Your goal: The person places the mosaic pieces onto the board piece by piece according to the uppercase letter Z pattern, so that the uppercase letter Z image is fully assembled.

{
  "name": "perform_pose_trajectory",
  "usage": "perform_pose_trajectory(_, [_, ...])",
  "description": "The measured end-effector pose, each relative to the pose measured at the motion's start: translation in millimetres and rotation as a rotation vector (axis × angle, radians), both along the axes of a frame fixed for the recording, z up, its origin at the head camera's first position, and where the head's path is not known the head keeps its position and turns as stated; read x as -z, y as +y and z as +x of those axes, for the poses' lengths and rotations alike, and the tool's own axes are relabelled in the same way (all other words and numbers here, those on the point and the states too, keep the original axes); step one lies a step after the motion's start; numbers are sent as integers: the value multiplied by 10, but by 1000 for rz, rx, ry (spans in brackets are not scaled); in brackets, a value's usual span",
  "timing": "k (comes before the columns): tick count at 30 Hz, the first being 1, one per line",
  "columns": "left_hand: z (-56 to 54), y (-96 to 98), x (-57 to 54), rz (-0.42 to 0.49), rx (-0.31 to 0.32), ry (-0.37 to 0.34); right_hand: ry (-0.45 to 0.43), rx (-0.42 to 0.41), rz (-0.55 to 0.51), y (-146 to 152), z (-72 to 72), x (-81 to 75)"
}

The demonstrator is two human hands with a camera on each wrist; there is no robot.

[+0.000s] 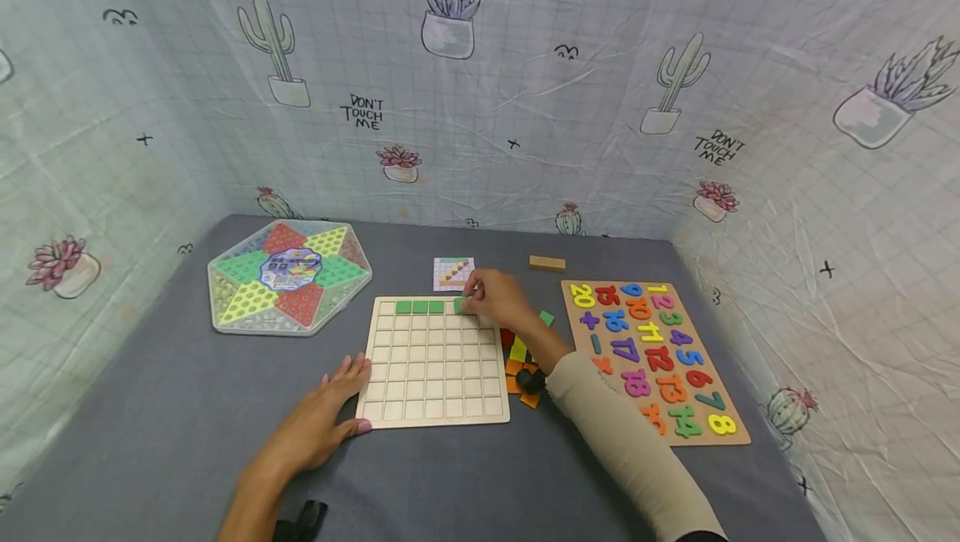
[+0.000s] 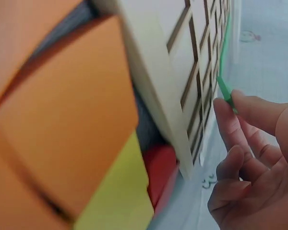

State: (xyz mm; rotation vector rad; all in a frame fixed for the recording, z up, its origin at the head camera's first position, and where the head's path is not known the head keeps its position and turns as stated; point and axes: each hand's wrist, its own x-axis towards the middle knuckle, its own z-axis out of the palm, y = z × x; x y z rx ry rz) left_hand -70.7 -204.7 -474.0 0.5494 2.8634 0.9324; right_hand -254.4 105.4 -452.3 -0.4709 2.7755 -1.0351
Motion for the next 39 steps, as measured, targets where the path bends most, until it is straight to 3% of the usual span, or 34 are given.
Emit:
perform_pose_trajectory(9, [-4,0,11,18,0,-8,-40,67,83,-194,-41,56])
perform_pose_trajectory(19, [-3,2,-8,6,-2,-11,-49,35,32,-195,-46,60])
perform_pose_trajectory(27, [1,1,4,1,-6,-18,-56,-34,-101,68,17,-18])
perform_pose_trajectory(39, [3,1,16,2,-7,-20,-40,40,-20,754,115,-101])
